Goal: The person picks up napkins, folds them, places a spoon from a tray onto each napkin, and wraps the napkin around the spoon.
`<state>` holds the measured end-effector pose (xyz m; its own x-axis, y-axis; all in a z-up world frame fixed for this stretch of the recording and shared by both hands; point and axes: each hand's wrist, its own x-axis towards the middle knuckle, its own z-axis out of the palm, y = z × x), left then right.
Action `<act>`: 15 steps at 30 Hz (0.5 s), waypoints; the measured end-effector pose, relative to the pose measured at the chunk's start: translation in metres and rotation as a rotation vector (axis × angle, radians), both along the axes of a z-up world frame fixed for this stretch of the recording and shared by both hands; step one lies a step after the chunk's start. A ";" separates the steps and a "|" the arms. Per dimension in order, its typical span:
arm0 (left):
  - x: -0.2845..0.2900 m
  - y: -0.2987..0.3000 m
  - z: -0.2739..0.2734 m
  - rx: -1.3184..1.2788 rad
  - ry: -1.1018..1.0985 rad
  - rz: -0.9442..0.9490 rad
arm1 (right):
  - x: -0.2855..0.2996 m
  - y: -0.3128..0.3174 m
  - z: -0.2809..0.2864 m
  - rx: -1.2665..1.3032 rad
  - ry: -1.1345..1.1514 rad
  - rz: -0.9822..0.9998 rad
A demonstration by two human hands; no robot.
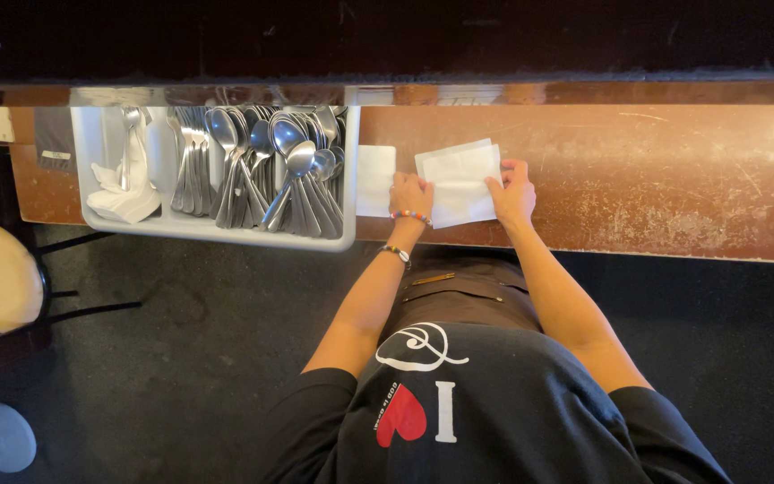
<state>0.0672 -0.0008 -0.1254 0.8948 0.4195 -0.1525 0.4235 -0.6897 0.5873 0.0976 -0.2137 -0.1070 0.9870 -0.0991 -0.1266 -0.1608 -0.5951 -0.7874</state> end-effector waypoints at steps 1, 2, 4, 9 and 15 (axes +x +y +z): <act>0.000 0.000 0.001 0.009 -0.007 -0.009 | -0.001 0.001 0.001 0.000 -0.012 0.005; 0.000 0.001 0.001 0.017 -0.013 -0.018 | -0.002 0.001 0.003 0.009 0.004 -0.005; -0.001 0.001 0.002 0.024 0.003 -0.023 | -0.008 0.003 0.009 0.028 0.034 -0.028; 0.003 0.006 0.007 0.033 -0.150 -0.108 | -0.035 0.015 0.028 -0.547 -0.483 0.427; -0.001 0.044 0.013 0.184 -0.415 -0.062 | -0.050 0.018 0.046 -0.657 -0.377 0.484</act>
<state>0.0665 0.0436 -0.1128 0.8887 0.3500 0.2961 0.1331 -0.8150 0.5639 0.0475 -0.1956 -0.0606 0.9041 0.4003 0.1499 0.4249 -0.8795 -0.2144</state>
